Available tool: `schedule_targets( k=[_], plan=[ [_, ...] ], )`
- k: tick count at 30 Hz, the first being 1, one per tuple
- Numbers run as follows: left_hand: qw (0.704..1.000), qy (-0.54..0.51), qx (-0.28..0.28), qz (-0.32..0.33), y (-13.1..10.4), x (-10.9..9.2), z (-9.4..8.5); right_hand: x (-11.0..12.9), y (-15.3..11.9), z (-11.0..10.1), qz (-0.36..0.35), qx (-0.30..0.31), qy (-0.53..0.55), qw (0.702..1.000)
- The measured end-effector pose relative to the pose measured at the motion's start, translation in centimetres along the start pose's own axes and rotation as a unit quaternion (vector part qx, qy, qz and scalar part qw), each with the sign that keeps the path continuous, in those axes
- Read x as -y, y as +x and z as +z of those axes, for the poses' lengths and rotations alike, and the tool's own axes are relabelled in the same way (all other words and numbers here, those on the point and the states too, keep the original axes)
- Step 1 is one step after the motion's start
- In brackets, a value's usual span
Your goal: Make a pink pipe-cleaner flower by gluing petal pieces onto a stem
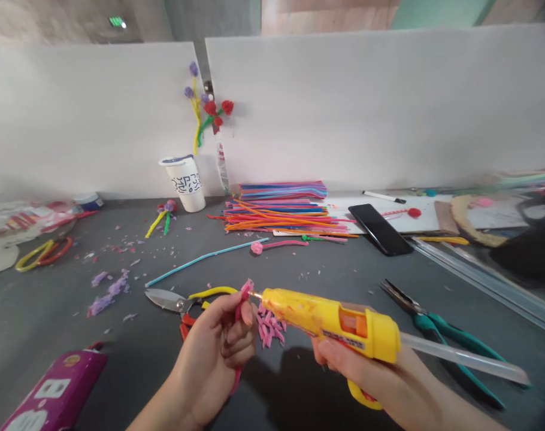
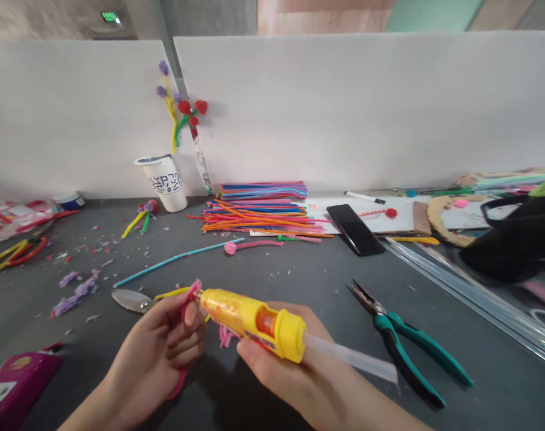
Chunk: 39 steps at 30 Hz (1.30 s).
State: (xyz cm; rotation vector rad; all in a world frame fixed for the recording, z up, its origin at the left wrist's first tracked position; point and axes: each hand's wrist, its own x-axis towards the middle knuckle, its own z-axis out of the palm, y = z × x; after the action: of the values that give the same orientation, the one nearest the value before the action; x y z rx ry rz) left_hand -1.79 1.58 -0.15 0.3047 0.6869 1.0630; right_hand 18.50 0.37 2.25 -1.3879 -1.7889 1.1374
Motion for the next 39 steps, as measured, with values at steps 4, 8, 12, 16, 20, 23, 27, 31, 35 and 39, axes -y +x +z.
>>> schedule_targets(
  k=[4,8,12,16,20,23,27,31,35,39],
  plan=[
    [1.000,0.000,-0.005,-0.002,0.1,-0.1,0.2,0.5,0.2,-0.1,-0.012,0.012,-0.003,1.000],
    [1.000,0.004,-0.006,0.002,0.0,-0.1,0.3,1.1,0.4,0.0,-0.023,0.008,-0.001,1.000],
    [1.000,0.007,-0.003,-0.001,0.0,-0.1,0.3,1.6,0.6,0.2,-0.037,0.029,0.030,0.998],
    [1.000,0.012,-0.008,0.000,-0.1,0.0,0.3,1.6,0.7,0.1,-0.031,0.029,0.032,0.999],
    [1.000,0.016,-0.010,0.004,0.0,-0.1,0.3,1.5,0.8,0.0,-0.059,0.044,0.017,0.997],
    [1.000,0.017,-0.009,0.006,0.0,-0.1,0.4,1.2,0.8,0.0,-0.056,0.033,0.010,0.998],
    [1.000,0.015,-0.008,0.007,-0.1,-0.1,0.5,0.7,0.5,0.0,-0.036,0.018,-0.009,0.999],
    [1.000,0.013,-0.012,0.002,-0.2,-0.1,0.6,0.8,0.7,-0.1,-0.056,0.033,-0.013,0.998],
    [1.000,0.009,-0.006,0.003,-0.1,-0.1,0.6,1.3,1.0,-0.2,-0.083,0.071,0.008,0.994],
    [1.000,0.009,-0.009,0.001,0.0,0.0,0.3,1.4,1.1,-0.1,-0.072,0.060,0.012,0.996]
  ],
)
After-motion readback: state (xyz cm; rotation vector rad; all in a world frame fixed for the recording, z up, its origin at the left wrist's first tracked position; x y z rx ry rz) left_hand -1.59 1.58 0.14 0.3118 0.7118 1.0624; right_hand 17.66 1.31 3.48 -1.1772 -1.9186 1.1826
